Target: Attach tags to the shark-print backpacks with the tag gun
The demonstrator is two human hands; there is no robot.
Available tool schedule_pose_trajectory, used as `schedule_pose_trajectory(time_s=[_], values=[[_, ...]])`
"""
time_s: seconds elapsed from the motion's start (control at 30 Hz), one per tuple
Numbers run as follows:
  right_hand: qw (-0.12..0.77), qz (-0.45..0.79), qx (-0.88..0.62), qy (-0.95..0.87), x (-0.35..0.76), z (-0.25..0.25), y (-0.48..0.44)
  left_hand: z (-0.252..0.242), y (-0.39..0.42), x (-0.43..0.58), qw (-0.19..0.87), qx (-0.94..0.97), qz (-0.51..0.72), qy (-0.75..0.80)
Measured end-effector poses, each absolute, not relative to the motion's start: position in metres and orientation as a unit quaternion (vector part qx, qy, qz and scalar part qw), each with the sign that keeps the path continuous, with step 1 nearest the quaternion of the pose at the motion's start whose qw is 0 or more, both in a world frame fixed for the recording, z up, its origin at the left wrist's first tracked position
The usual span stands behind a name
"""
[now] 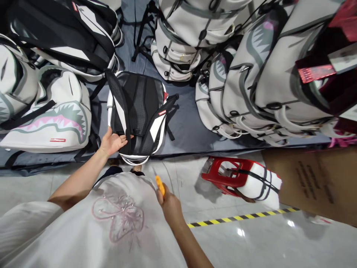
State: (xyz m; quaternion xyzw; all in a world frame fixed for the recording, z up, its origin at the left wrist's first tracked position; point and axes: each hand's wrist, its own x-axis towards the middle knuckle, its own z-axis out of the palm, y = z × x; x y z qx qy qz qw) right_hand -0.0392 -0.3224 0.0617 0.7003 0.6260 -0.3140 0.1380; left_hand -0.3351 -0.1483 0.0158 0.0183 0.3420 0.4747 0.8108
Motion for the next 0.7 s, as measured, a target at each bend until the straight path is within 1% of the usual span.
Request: schedule_pose_trajectory(time_s=[0.1, 0.17, 0.23, 0.27, 0.33, 0.4, 0.43, 0.53, 0.57, 0.7], values=[[0.181, -0.377, 0.639, 0.646, -0.058, 0.072, -0.320, 0.015, -0.144, -0.332, 0.809, 0.033, 0.477, 0.342], [0.187, -0.363, 0.615, 0.675, -0.071, 0.075, -0.306, 0.018, -0.141, -0.327, 0.801, 0.047, 0.474, 0.364], [0.200, -0.322, 0.618, 0.689, -0.080, 0.077, -0.293, 0.025, -0.146, -0.322, 0.778, 0.070, 0.464, 0.417], [0.212, -0.304, 0.625, 0.687, -0.081, 0.078, -0.288, 0.029, -0.153, -0.320, 0.748, 0.088, 0.464, 0.466], [0.231, -0.287, 0.637, 0.678, -0.081, 0.081, -0.284, 0.036, -0.178, -0.317, 0.640, 0.143, 0.482, 0.581], [0.245, -0.294, 0.636, 0.670, -0.080, 0.083, -0.283, 0.037, -0.212, -0.315, 0.543, 0.224, 0.488, 0.645], [0.251, -0.297, 0.634, 0.669, -0.080, 0.083, -0.282, 0.035, -0.229, -0.314, 0.540, 0.275, 0.468, 0.644], [0.260, -0.297, 0.640, 0.659, -0.081, 0.081, -0.277, 0.017, -0.261, -0.308, 0.611, 0.427, 0.333, 0.577], [0.258, -0.306, 0.643, 0.652, -0.081, 0.080, -0.275, 0.009, -0.264, -0.305, 0.613, 0.461, 0.297, 0.569], [0.241, -0.373, 0.642, 0.624, -0.077, 0.078, -0.268, -0.003, -0.242, -0.287, 0.558, 0.495, 0.228, 0.626]])
